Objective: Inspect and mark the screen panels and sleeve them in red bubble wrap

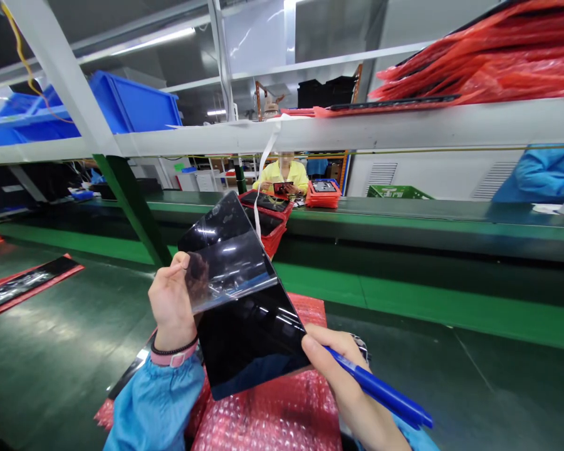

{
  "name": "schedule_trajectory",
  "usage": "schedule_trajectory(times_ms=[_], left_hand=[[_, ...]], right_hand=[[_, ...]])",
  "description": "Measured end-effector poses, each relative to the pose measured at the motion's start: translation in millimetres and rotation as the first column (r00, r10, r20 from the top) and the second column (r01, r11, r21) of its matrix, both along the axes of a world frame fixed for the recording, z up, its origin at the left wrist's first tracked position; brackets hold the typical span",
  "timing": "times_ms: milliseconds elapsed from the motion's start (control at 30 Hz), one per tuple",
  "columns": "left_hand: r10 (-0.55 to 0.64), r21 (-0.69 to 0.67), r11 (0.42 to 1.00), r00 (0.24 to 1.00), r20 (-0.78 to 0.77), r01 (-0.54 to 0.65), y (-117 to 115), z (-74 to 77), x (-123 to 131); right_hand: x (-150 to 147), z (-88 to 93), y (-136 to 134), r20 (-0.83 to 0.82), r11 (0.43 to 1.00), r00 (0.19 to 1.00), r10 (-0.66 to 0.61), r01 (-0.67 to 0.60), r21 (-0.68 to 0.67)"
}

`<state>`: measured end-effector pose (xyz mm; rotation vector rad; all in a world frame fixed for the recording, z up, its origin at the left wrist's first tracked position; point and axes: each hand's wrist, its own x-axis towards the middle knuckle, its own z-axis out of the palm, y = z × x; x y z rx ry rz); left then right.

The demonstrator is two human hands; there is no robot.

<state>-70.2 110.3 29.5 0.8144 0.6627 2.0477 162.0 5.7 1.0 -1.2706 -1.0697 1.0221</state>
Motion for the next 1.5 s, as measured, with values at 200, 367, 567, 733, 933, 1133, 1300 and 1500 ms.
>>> schedule_trajectory(times_ms=[200,367,567,733,933,1133,1300,1500], left_hand=[[-0.160,0.027,0.986,0.978,-0.135,0.165,-15.4,-0.5,11.5],[-0.145,0.084,0.982,0.960,-0.241,0.170,-24.6,-6.8,19.5],[-0.137,0.091,0.982,0.959,-0.249,0.164,-28.9,-9.4,21.3],[-0.102,0.130,0.981,0.956,-0.274,0.141,-30.8,-9.0,23.3],[-0.160,0.163,0.964,0.949,-0.273,0.209,-32.1,-10.3,23.9],[-0.138,0.189,0.959,0.931,-0.339,0.211,-30.7,-11.1,23.3],[-0.044,0.252,0.953,0.902,-0.430,0.166,-29.3,-18.1,22.2],[0.083,0.333,0.935,0.837,-0.541,0.123,-29.4,-31.2,19.4]], right_hand=[[5.4,-11.5,11.4,0.059,0.999,0.998,0.031,-0.030,-0.019],[2.8,-0.6,10.1,0.117,0.989,0.991,0.068,-0.082,0.124],[0.4,16.1,11.4,0.279,0.908,0.907,0.316,-0.374,0.189],[5.7,-2.5,13.9,0.437,0.938,0.891,0.125,-0.249,0.240],[-0.1,-5.4,10.3,0.478,0.875,0.878,0.024,-0.250,0.414],[-5.6,-7.4,14.9,0.581,0.636,0.784,-0.218,-0.337,0.694],[0.2,-1.0,7.4,0.681,0.620,0.700,-0.214,-0.442,0.649],[1.6,-1.4,2.0,0.551,0.554,0.761,-0.343,-0.310,0.773]])
